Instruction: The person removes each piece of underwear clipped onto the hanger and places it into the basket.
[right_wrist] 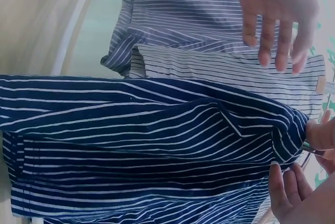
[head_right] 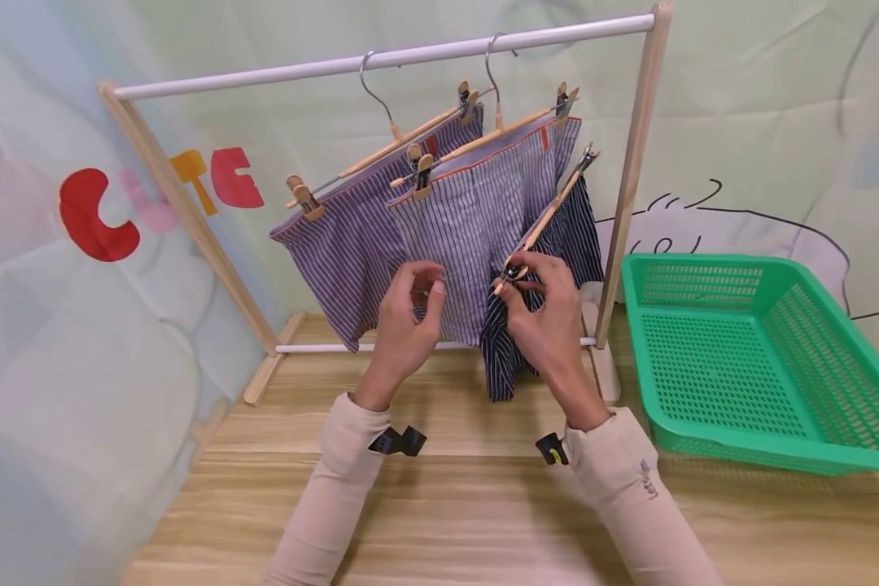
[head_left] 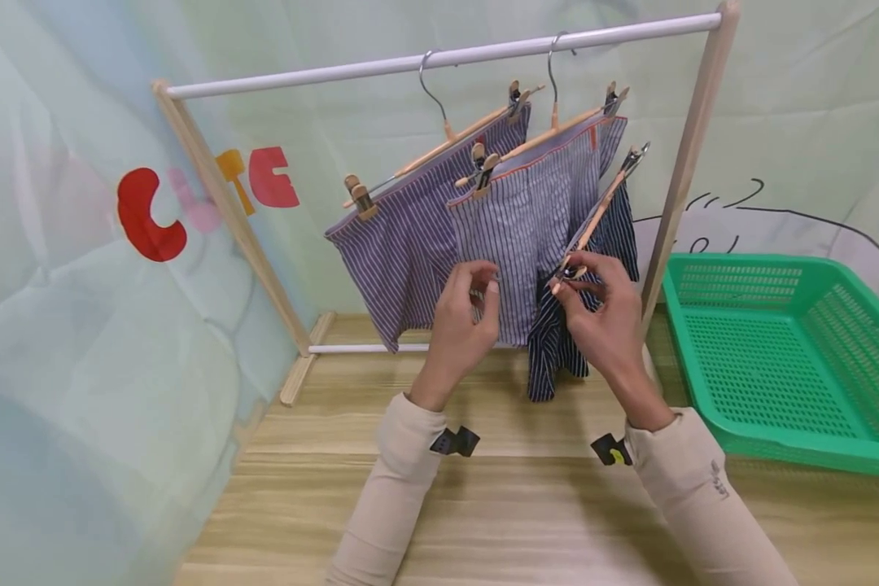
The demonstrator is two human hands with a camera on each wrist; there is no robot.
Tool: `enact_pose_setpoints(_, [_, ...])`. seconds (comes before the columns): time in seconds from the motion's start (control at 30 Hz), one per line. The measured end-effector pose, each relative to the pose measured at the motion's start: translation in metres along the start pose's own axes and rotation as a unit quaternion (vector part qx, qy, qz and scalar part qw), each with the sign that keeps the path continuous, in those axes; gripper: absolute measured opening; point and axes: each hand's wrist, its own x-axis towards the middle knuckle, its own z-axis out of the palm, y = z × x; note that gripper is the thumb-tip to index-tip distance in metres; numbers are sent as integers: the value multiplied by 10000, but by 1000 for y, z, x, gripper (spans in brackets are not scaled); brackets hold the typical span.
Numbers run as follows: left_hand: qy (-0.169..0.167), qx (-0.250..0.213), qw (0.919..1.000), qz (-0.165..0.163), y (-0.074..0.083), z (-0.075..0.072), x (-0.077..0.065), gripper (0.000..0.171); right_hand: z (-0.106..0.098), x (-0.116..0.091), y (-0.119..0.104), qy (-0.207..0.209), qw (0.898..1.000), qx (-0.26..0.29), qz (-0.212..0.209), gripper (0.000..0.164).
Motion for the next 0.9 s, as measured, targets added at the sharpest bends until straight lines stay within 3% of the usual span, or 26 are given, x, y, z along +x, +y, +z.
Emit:
enact_pose_setpoints(0.2, [40, -97, 9999, 89, 8, 6, 4, 24, 0, -1, 1, -13, 9999, 1, -145, 32])
enact_pose_setpoints(0.33, [-128, -110, 9998, 135, 11, 11, 5, 27, 1, -2, 5, 47, 9994, -13, -342, 33])
enact_pose_setpoints(0.63, [-420, -354, 9984, 91, 15, 19, 5, 37, 6, -5, 38, 52, 9978, -224, -626, 36])
enact_pose_setpoints(0.9, [-654, -306, 9974, 31, 17, 24, 0, 42, 12, -6, 42, 3, 9959, -311, -844, 34])
